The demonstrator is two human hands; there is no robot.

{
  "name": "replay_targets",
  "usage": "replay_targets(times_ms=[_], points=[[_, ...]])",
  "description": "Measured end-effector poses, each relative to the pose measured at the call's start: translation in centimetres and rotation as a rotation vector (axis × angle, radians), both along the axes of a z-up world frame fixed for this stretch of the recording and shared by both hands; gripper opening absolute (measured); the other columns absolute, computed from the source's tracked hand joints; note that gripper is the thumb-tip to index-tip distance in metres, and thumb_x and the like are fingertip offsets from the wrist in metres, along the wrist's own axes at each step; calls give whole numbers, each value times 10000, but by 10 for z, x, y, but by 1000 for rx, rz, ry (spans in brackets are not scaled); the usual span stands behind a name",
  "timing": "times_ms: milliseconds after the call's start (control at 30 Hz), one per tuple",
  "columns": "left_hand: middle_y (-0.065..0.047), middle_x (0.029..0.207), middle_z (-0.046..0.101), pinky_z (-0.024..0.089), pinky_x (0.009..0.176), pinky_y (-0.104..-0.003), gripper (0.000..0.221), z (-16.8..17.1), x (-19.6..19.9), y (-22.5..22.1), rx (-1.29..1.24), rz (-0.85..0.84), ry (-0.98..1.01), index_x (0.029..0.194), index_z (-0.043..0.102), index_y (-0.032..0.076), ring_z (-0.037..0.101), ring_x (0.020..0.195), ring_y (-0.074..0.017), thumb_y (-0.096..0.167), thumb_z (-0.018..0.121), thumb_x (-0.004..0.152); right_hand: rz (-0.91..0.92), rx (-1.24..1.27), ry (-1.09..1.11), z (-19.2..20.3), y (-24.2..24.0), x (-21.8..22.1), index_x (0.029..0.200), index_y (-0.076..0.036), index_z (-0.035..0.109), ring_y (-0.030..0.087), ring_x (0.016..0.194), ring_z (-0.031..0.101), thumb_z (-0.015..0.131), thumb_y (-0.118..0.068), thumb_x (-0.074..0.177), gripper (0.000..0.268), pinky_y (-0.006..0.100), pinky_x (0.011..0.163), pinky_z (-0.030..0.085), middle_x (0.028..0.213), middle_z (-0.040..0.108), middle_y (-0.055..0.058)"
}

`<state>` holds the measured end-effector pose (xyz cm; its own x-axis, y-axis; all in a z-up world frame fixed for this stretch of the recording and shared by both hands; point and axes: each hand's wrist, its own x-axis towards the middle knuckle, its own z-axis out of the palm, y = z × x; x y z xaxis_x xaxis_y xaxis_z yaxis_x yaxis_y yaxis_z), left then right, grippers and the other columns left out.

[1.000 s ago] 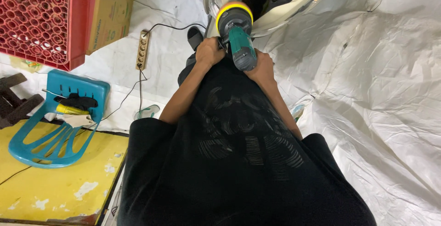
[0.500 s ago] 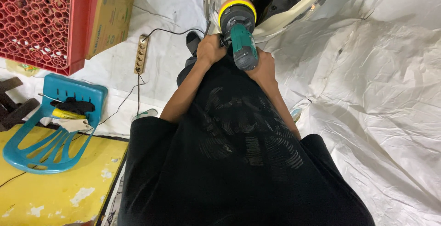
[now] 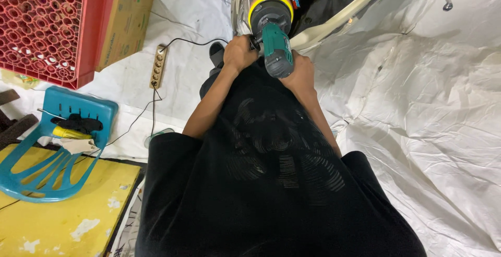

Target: The person uses a green electric polisher with a yellow pad to polish the front fairing of a beige motorcycle. The person moves the polisher across the surface of the motorcycle's bodywork, focusing on the area around the headlight and front panel.

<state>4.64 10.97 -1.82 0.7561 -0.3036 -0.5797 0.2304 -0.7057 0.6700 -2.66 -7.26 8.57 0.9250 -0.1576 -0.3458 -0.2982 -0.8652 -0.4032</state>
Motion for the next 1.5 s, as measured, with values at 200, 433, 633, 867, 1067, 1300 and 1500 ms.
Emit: replay_targets(times_ms=[200,433,633,867,1067,1300,1500], points=[[-233,801,724,577,783,-568,241,-6,12,1,-61,25,-28,886,728,34,734,884,-482,208,653,736,-5,-35,26,-7,-1,13,813,-30,607,521,777,697,752,-409,706,420,594,752,560,704,663,258],[-221,756,718,575,746,-568,216,7,25,1,-71,58,-58,832,723,30,737,850,-478,196,651,714,3,-15,-8,4,-1,30,820,-27,609,523,805,700,759,-418,700,435,596,758,552,722,673,249],[-252,795,721,565,772,-590,261,11,36,-2,-67,52,-57,873,735,12,728,893,-497,211,664,720,3,-53,1,8,-3,43,806,-26,610,556,802,681,733,-401,718,404,623,761,542,712,670,264],[-238,786,723,563,752,-589,266,19,43,-4,-73,97,-61,873,732,27,732,884,-487,221,656,707,40,-66,-18,19,0,52,844,-27,638,556,793,685,715,-378,734,376,627,773,547,729,681,266],[-205,749,706,510,628,-467,231,-1,40,-10,-100,160,-258,848,737,18,620,669,-419,195,680,712,104,-64,-107,37,1,64,864,28,686,507,647,646,787,-282,758,342,527,616,523,759,714,257],[-181,831,738,523,670,-456,277,-3,39,-18,-88,159,-217,920,748,51,660,751,-409,257,681,748,122,-113,-110,37,-6,61,859,22,686,525,684,646,786,-324,767,372,546,632,520,763,708,267],[-234,874,702,530,713,-464,354,-20,34,-34,-103,80,-231,942,725,4,649,797,-416,285,723,726,101,-88,-139,49,-12,51,921,10,704,487,688,662,798,-330,758,388,512,644,524,780,725,232]])
